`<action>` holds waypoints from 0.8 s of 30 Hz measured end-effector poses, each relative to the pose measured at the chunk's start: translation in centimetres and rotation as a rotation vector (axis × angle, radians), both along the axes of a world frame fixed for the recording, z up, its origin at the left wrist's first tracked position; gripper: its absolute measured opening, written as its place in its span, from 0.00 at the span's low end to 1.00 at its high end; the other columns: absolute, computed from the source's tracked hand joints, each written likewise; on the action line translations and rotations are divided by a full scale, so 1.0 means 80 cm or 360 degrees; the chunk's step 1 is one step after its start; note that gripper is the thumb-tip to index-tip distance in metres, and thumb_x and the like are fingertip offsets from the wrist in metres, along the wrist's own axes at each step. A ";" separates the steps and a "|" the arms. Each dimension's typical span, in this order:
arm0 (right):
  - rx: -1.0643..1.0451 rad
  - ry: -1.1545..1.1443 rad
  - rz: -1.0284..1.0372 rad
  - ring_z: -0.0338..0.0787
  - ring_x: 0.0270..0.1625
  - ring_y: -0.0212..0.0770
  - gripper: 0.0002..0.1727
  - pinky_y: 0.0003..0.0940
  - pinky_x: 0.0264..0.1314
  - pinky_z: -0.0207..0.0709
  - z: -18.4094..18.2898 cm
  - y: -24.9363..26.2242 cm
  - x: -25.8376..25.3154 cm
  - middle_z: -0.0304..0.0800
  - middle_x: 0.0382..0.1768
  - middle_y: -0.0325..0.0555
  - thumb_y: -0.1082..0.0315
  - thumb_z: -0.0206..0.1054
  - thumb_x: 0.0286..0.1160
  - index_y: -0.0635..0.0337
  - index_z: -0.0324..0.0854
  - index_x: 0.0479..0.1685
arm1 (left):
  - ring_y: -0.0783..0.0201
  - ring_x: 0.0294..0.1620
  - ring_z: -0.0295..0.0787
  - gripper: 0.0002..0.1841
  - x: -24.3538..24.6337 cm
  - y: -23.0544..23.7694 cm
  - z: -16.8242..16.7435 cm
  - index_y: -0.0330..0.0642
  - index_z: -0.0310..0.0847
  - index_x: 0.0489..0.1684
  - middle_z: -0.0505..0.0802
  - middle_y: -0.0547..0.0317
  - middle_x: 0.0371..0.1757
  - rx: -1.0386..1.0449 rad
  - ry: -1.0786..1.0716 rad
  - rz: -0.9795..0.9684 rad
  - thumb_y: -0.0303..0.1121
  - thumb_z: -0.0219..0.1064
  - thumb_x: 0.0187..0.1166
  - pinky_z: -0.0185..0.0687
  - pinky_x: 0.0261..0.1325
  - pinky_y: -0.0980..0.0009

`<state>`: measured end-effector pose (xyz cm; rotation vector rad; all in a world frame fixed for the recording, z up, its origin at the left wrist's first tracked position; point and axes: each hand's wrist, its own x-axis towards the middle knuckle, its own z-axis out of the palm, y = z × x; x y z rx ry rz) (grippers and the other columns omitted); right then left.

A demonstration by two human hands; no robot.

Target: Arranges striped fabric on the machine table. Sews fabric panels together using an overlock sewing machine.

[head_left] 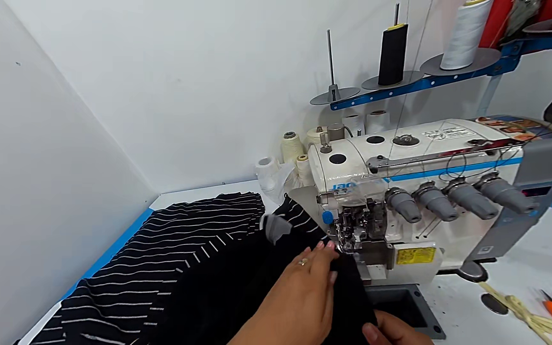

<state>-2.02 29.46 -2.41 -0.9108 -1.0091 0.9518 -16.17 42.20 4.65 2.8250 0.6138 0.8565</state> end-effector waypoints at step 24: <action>-0.0061 -0.0122 -0.0075 0.86 0.31 0.19 0.15 0.20 0.40 0.82 -0.001 0.013 -0.002 0.89 0.28 0.25 0.75 0.56 0.83 0.61 0.90 0.39 | 0.55 0.87 0.70 0.23 0.016 0.101 0.023 0.36 0.84 0.71 0.85 0.51 0.78 -0.0346 0.0253 -0.0123 0.33 0.49 0.87 0.54 0.91 0.50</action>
